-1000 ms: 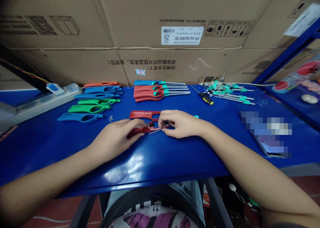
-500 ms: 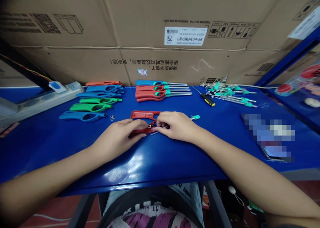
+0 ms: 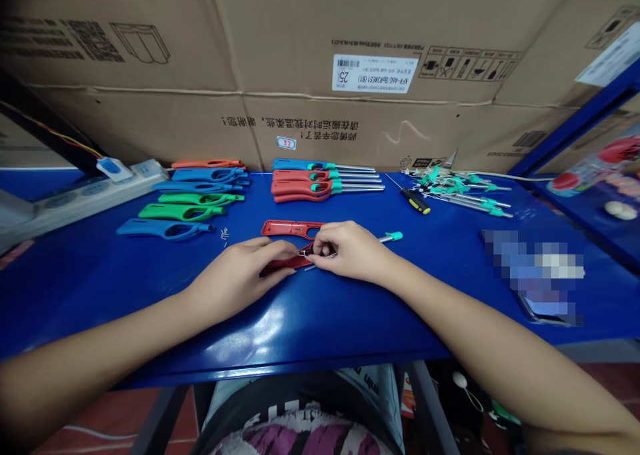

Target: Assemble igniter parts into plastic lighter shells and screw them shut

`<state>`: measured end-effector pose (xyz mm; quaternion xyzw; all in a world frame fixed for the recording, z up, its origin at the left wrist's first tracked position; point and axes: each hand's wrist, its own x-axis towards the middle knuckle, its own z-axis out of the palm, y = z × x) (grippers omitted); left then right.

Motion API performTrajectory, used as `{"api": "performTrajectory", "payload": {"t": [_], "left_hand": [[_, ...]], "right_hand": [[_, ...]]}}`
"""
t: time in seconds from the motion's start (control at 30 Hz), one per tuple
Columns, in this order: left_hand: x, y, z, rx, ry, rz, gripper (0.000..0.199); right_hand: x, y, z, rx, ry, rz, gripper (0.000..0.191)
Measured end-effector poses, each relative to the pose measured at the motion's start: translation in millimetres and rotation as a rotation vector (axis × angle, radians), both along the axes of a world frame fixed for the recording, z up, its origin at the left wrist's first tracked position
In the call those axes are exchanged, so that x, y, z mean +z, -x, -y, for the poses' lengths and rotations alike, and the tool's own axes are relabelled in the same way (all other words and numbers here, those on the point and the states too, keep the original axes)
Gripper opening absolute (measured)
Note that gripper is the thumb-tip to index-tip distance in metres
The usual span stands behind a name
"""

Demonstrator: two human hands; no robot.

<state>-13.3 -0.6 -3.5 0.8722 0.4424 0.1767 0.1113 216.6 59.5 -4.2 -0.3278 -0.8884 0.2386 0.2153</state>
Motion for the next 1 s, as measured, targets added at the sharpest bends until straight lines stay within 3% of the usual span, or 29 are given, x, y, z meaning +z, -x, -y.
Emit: {"api": "performTrajectory", "payload": {"t": [0.53, 0.73, 1.0], "left_hand": [[0.7, 1.9, -0.6, -0.031, -0.002, 0.014, 0.017], [-2.2, 0.5, -2.8, -0.125, -0.114, 0.060, 0.020], [-6.7, -0.1, -4.5, -0.140, -0.191, 0.037, 0.024]], "right_hand": [[2.1, -0.5, 1.1, 0.013, 0.071, -0.012, 0.009], [2.5, -3.2, -0.9, 0.025, 0.082, -0.025, 0.010], [1.1, -2.9, -0.5, 0.005, 0.078, -0.010, 0.013]]}}
